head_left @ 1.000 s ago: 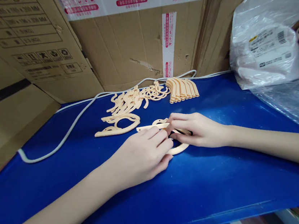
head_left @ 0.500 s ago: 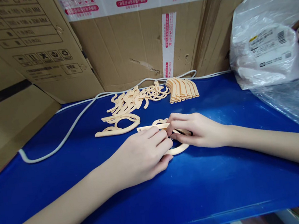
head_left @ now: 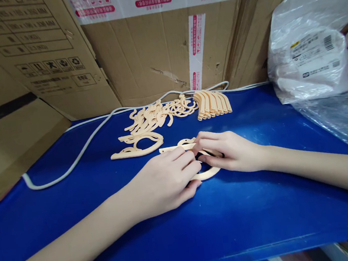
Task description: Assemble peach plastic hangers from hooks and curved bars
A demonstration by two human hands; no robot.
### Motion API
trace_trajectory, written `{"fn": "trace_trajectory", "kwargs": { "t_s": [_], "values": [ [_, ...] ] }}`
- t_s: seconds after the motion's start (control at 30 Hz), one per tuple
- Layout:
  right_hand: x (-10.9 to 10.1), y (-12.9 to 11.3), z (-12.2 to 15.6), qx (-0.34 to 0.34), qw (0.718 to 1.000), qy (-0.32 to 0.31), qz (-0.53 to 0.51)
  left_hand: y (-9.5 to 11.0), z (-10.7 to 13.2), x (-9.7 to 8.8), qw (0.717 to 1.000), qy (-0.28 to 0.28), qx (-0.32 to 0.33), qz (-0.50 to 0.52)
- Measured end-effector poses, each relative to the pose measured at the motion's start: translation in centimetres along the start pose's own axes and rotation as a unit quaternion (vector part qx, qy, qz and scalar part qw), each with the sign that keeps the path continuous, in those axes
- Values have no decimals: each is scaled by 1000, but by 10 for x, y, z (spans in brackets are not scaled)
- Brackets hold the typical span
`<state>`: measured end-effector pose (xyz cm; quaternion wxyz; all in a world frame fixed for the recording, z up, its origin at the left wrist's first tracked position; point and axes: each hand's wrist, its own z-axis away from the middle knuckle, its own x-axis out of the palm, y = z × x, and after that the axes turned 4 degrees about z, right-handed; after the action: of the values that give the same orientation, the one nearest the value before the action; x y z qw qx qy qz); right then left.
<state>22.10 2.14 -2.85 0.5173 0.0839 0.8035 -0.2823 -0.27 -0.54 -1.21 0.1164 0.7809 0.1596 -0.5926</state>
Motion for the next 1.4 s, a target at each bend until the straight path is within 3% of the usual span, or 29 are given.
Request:
{"fn": "trace_trajectory", "kwargs": {
  "t_s": [1.4],
  "values": [
    [-1, 0, 0, 1, 1000, -9, 16, 0, 0, -2, 1000, -13, -6, 9]
  ]
}}
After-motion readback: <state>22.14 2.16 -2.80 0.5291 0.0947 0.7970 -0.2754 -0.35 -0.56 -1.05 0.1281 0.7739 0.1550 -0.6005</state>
